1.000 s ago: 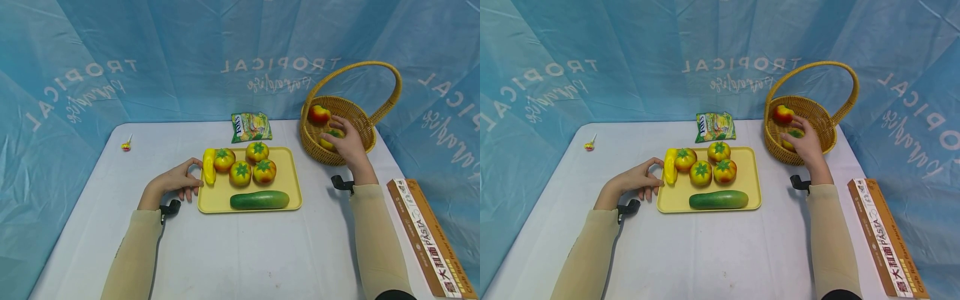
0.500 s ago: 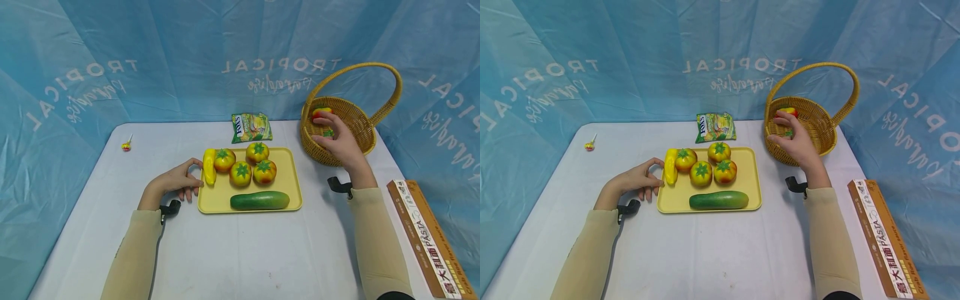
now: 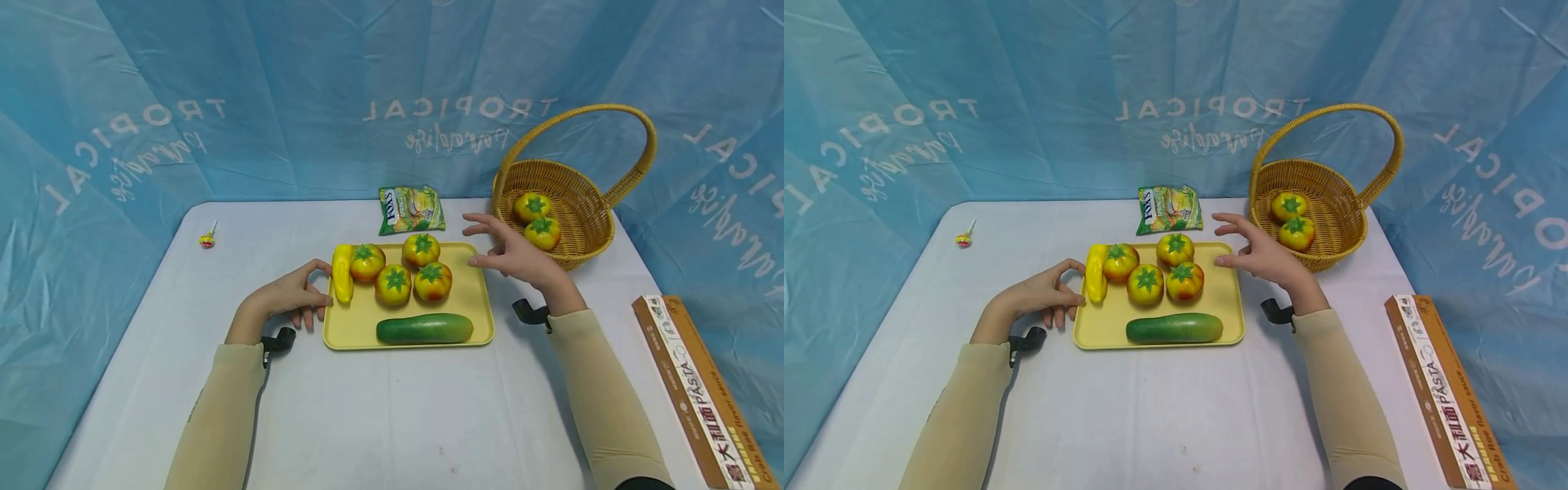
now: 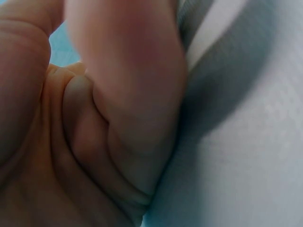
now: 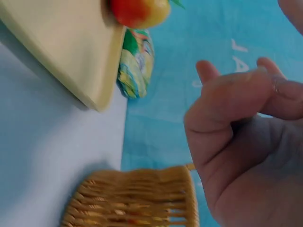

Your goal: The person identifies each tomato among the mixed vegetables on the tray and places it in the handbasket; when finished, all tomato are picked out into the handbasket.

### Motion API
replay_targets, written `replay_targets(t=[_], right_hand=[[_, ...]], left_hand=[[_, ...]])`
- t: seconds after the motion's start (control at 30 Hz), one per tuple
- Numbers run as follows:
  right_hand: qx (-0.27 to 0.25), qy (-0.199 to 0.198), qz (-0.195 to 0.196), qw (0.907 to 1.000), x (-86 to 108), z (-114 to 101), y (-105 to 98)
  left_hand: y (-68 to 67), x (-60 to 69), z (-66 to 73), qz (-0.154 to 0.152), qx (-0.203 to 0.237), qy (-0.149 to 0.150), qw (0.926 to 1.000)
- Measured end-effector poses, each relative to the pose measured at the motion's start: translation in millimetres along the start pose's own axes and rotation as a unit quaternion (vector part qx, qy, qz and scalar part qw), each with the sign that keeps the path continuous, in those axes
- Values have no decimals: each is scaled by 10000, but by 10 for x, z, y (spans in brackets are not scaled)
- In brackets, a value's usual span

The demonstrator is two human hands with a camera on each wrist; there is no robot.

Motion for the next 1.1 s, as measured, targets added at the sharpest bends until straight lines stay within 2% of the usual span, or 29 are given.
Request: replay_targets(t=[0.2,0.47,0.8,1.1], right_hand=[[230,251,-550,9979,-82,101,227],[488,434,-1012,9927,-141,208,433],[630,284,-1169,9907,-166,228,566],[647,389,-1211,9898,-207,290,620]], left_hand=[[-3,4,2,11,8,-8,10000],[-3,4,-5,18,21,-43,10000],[-3,9,0,12,18,-40,10000],[6,16,17,-5,21,-66,10000]])
Point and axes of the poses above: each hand's wrist, its own x-axis away from the middle knuckle, its own y-axis out of the palm, z = x × y, the point moved 10 cm from there along -x, towards the middle knuckle, and after that the axes turned 10 degrees about y, right-handed, at the moved point
